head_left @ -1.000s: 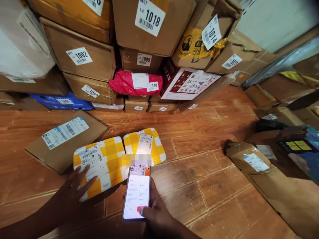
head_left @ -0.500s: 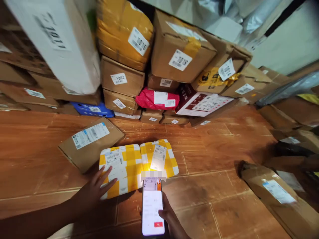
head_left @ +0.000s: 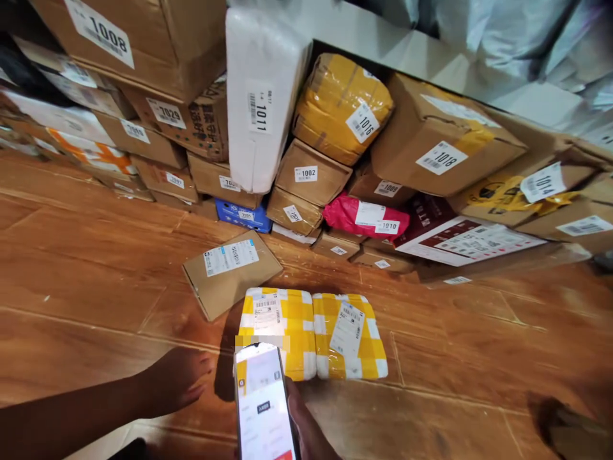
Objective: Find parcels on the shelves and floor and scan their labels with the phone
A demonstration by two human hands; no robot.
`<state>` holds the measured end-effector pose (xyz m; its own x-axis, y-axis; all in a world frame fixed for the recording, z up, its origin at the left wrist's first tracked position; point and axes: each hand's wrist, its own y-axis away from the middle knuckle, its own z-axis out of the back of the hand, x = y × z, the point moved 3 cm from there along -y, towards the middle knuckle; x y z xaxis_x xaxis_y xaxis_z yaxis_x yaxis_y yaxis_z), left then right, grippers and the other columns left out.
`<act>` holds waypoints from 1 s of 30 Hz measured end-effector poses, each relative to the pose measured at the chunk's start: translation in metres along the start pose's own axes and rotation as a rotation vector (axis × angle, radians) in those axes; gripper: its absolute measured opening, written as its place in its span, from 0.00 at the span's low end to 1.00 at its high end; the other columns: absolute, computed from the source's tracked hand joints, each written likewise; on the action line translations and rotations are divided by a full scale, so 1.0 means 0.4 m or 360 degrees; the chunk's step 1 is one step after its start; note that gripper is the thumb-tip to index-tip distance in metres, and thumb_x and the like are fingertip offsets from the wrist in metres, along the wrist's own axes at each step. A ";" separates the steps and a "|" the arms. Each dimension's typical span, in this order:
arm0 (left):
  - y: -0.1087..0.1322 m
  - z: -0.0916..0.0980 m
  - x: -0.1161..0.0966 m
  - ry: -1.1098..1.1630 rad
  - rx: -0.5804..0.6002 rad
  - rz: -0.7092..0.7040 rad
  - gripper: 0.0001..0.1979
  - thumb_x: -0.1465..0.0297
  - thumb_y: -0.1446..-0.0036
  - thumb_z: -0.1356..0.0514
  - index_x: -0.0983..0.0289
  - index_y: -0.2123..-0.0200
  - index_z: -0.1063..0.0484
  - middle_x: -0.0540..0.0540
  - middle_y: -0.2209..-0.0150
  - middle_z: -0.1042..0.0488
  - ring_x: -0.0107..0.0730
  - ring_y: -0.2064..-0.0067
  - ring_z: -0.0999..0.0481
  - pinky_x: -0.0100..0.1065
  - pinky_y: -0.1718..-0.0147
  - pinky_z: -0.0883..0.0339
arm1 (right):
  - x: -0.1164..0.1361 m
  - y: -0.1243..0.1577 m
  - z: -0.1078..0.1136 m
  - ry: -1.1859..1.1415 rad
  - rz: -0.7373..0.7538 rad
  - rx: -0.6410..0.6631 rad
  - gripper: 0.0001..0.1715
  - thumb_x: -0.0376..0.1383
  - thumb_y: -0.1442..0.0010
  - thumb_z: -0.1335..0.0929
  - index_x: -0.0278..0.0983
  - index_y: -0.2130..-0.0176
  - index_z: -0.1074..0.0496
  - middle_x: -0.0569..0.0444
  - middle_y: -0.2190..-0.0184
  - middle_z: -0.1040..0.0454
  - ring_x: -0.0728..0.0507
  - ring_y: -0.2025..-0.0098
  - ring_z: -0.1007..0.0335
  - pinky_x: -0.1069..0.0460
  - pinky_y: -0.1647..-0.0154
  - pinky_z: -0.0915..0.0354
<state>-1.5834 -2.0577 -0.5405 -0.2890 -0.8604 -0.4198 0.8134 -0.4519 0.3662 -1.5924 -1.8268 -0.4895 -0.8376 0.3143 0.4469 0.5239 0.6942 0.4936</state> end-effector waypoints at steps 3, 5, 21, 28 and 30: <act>0.040 -0.025 0.006 -0.0067 0.0194 -0.0022 0.08 0.72 0.48 0.47 0.60 0.66 0.29 0.53 0.64 0.22 0.39 0.63 0.23 0.36 0.66 0.33 | -0.009 -0.024 -0.014 -0.0095 -0.0094 -0.0017 0.40 0.61 0.53 0.30 0.41 0.48 0.30 0.48 0.51 0.22 0.35 0.47 0.28 0.37 0.40 0.42; 0.059 -0.036 0.013 -0.0088 0.0273 0.0019 0.08 0.72 0.49 0.46 0.60 0.66 0.28 0.54 0.64 0.22 0.42 0.63 0.22 0.39 0.64 0.31 | -0.005 -0.036 -0.019 -0.0116 -0.0089 0.0063 0.39 0.61 0.49 0.33 0.40 0.47 0.30 0.49 0.52 0.22 0.37 0.48 0.28 0.39 0.40 0.41; 0.060 -0.073 0.099 -0.0207 0.0506 0.0267 0.14 0.74 0.49 0.44 0.63 0.59 0.26 0.64 0.58 0.23 0.57 0.56 0.24 0.57 0.57 0.31 | 0.063 -0.026 -0.061 0.0133 -0.0036 -0.0069 0.42 0.64 0.47 0.38 0.35 0.51 0.26 0.47 0.61 0.18 0.40 0.60 0.23 0.46 0.56 0.32; 0.063 -0.084 0.112 -0.0238 0.0497 0.0253 0.14 0.75 0.49 0.45 0.64 0.59 0.26 0.64 0.58 0.23 0.58 0.57 0.24 0.58 0.57 0.31 | 0.071 -0.016 -0.059 0.0104 -0.0063 -0.0112 0.43 0.65 0.52 0.34 0.39 0.49 0.27 0.48 0.56 0.19 0.36 0.54 0.24 0.39 0.46 0.36; 0.066 -0.087 0.114 -0.0251 0.0489 0.0246 0.14 0.76 0.50 0.45 0.64 0.59 0.26 0.64 0.59 0.23 0.58 0.57 0.24 0.58 0.58 0.30 | 0.075 -0.016 -0.062 0.0096 -0.0032 -0.0117 0.42 0.64 0.52 0.34 0.40 0.50 0.27 0.49 0.56 0.19 0.36 0.54 0.24 0.38 0.44 0.37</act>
<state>-1.5575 -2.1006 -0.5786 -0.2680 -0.9390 -0.2157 0.6714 -0.3426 0.6572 -1.6171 -1.8377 -0.4608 -0.8382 0.2597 0.4795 0.5190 0.6497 0.5554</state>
